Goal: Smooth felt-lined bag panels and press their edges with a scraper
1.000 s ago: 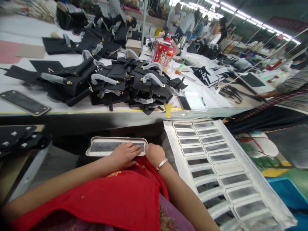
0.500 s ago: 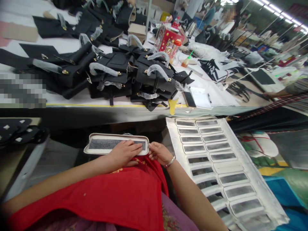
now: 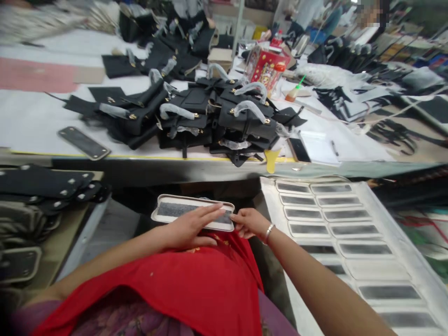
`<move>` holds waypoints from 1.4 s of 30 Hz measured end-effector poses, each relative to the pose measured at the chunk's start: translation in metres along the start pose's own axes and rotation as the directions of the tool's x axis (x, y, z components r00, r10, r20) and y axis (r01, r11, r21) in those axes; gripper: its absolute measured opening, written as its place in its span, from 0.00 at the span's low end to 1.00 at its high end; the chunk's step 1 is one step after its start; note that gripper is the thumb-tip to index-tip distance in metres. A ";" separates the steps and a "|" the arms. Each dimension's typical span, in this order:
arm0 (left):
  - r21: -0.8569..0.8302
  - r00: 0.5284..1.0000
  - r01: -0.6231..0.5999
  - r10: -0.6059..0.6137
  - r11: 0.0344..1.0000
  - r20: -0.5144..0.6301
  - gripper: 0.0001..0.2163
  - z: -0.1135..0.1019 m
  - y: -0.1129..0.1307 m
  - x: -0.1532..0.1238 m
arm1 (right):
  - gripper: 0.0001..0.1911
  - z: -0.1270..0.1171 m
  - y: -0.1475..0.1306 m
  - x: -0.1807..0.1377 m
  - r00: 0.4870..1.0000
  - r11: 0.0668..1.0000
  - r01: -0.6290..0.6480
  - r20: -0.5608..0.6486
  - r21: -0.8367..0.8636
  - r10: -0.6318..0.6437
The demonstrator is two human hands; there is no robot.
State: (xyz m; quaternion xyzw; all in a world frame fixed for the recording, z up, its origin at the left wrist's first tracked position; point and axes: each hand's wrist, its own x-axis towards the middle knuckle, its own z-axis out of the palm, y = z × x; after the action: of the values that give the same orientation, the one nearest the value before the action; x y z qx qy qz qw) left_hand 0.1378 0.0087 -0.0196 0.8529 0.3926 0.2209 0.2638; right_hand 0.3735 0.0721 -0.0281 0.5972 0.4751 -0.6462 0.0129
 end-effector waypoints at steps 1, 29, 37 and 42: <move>-0.114 0.985 0.083 -0.099 0.990 -0.141 0.27 -0.011 -0.007 -0.011 | 0.26 -0.002 0.001 0.000 0.999 1.000 -0.019 0.032 0.001 0.019; -0.720 0.645 0.669 -0.627 0.186 0.437 0.19 -0.062 -0.120 -0.087 | 0.29 -0.001 0.001 0.015 0.989 0.981 -0.127 0.099 0.145 0.114; -0.364 0.856 0.484 -0.516 0.796 0.009 0.25 -0.060 -0.099 -0.054 | 0.18 -0.003 -0.004 0.010 0.726 0.693 0.435 -0.231 -0.575 -0.647; -0.142 0.946 0.311 -0.290 0.940 0.147 0.16 -0.044 -0.067 0.009 | 0.09 0.008 -0.010 0.019 0.448 0.217 0.531 0.053 -0.819 -0.893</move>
State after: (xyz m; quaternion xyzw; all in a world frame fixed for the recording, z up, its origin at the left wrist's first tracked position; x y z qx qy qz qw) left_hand 0.0806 0.0652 -0.0259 0.7704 0.4819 0.1562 0.3872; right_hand 0.3557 0.0830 -0.0387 0.3590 0.9046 -0.1634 -0.1614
